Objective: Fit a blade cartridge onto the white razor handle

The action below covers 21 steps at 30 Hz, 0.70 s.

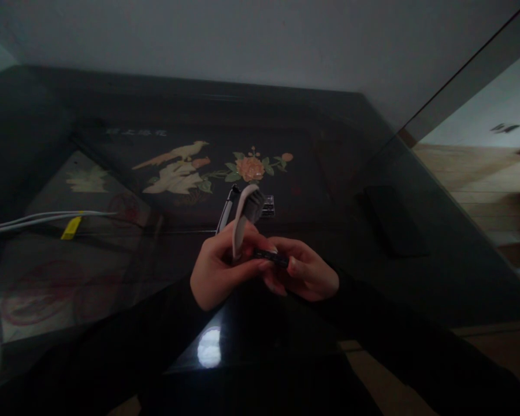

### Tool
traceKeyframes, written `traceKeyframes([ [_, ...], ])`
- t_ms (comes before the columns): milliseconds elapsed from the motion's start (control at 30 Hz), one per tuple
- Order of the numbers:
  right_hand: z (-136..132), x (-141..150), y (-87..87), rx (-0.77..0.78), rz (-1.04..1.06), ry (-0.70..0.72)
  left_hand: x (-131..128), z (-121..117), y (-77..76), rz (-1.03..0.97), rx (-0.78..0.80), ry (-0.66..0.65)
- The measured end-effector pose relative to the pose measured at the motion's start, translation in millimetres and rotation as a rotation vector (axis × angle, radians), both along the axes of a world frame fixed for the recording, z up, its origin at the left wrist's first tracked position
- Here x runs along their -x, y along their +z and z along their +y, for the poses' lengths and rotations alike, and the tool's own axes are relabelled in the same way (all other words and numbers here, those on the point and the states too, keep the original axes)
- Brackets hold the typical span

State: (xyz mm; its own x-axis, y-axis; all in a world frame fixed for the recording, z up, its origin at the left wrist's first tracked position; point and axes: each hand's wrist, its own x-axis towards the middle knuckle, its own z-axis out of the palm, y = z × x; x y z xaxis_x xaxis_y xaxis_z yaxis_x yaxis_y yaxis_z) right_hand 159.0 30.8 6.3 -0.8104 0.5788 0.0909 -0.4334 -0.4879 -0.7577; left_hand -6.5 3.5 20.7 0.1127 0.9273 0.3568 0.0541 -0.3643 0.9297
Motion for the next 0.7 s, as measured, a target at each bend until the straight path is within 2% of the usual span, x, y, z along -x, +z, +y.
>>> traceKeyframes([
  [267,1,-1,0.8,0.012,-0.041,-0.018,-1,1,0.0,0.017,0.027,0.031],
  [433,3,-1,-0.7,-0.034,-0.125,-0.062,0,2,0.7,0.028,0.002,0.077],
  [567,9,-4,-1.3,-0.128,-0.307,-0.288,1,4,0.6,0.099,-0.02,0.125],
  [700,16,-13,3.8,-0.315,-0.422,-0.546,0,4,0.1,0.199,0.043,0.057],
])
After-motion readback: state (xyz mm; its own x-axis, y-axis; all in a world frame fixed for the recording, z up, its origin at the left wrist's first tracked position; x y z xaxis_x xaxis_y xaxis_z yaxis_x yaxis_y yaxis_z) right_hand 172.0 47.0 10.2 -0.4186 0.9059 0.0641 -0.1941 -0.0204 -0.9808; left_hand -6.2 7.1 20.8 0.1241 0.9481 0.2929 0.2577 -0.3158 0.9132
